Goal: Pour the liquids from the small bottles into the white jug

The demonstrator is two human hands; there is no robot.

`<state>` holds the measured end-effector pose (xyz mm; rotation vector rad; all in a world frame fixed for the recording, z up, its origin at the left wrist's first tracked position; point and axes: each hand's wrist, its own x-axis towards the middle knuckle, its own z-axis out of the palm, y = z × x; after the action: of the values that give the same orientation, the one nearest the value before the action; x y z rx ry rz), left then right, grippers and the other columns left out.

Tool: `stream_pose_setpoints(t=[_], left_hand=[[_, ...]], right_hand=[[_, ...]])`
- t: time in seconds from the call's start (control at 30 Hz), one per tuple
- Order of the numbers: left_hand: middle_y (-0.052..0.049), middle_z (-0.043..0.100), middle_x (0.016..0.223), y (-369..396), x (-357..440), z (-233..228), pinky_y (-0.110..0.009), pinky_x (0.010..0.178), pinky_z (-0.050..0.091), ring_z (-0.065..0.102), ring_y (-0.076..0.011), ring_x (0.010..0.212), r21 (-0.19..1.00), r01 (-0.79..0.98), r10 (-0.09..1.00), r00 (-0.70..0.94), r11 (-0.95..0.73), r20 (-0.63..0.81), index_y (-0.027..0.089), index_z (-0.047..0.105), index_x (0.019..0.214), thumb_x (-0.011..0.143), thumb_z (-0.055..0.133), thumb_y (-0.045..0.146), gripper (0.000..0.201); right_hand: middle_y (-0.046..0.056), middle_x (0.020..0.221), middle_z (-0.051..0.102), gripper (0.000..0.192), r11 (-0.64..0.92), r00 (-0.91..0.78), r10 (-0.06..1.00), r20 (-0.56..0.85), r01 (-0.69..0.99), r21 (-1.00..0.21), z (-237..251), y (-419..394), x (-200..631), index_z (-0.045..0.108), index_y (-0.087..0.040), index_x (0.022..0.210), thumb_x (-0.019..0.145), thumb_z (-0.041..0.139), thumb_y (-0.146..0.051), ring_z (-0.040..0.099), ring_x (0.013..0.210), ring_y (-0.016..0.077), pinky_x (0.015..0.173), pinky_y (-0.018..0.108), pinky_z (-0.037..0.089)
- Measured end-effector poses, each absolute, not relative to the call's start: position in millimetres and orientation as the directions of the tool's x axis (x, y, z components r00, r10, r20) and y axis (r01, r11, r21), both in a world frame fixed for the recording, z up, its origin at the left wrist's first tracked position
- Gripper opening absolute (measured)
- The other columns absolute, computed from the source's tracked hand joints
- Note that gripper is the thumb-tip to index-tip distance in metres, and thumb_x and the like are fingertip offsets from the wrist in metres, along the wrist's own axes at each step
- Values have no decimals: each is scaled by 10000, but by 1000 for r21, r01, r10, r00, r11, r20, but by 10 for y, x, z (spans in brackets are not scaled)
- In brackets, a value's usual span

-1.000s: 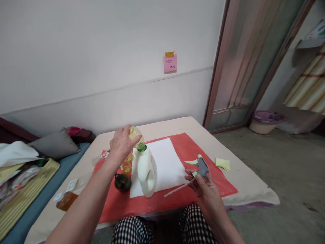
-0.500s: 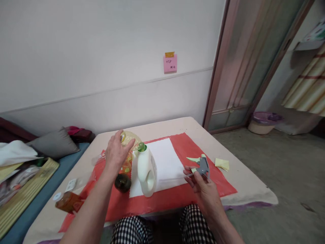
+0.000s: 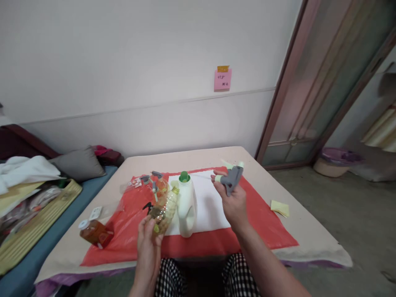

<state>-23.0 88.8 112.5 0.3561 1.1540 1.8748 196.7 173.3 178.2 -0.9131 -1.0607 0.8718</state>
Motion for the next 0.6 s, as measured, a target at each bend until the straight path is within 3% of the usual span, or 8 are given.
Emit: stream_pose_setpoints(t=[0.1, 0.17, 0.3, 0.6], left_hand=[[6, 716, 1083, 787, -184, 1084, -297, 830, 576, 703, -145, 938, 813, -564, 821, -526, -143, -221, 246, 592, 1045, 738, 817, 391, 408], [3, 723, 1080, 740, -169, 1019, -288, 826, 572, 703, -147, 943, 810, -576, 824, -509, -111, -249, 246, 603, 1054, 732, 824, 399, 420], [-29, 734, 1071, 689, -162, 868, -320, 822, 571, 709, -186, 947, 796, -601, 834, -476, -77, -278, 227, 640, 1070, 700, 835, 433, 466], [-68, 723, 1173, 667, -181, 761, -355, 866, 559, 691, -217, 1044, 744, -668, 890, -352, -23, -289, 213, 668, 1107, 789, 763, 438, 401]], right_hand=[[59, 1049, 743, 339, 402, 176, 898, 403, 46, -915, 1947, 1859, 1868, 720, -216, 1064, 833, 718, -464, 655, 898, 220, 906, 403, 503], [59, 1067, 739, 336, 411, 142, 898, 417, 71, -909, 1971, 1866, 1850, 718, -215, 1061, 839, 711, -467, 656, 895, 219, 894, 397, 504], [72, 1149, 730, 295, 370, 100, 926, 364, -48, -928, 1859, 1704, 1934, 732, -214, 978, 823, 740, -466, 692, 994, 255, 936, 423, 523], [93, 1168, 722, 289, 201, 141, 975, 171, -234, -951, 1572, 1400, 2152, 749, -200, 962, 822, 757, -452, 705, 950, 235, 894, 422, 566]])
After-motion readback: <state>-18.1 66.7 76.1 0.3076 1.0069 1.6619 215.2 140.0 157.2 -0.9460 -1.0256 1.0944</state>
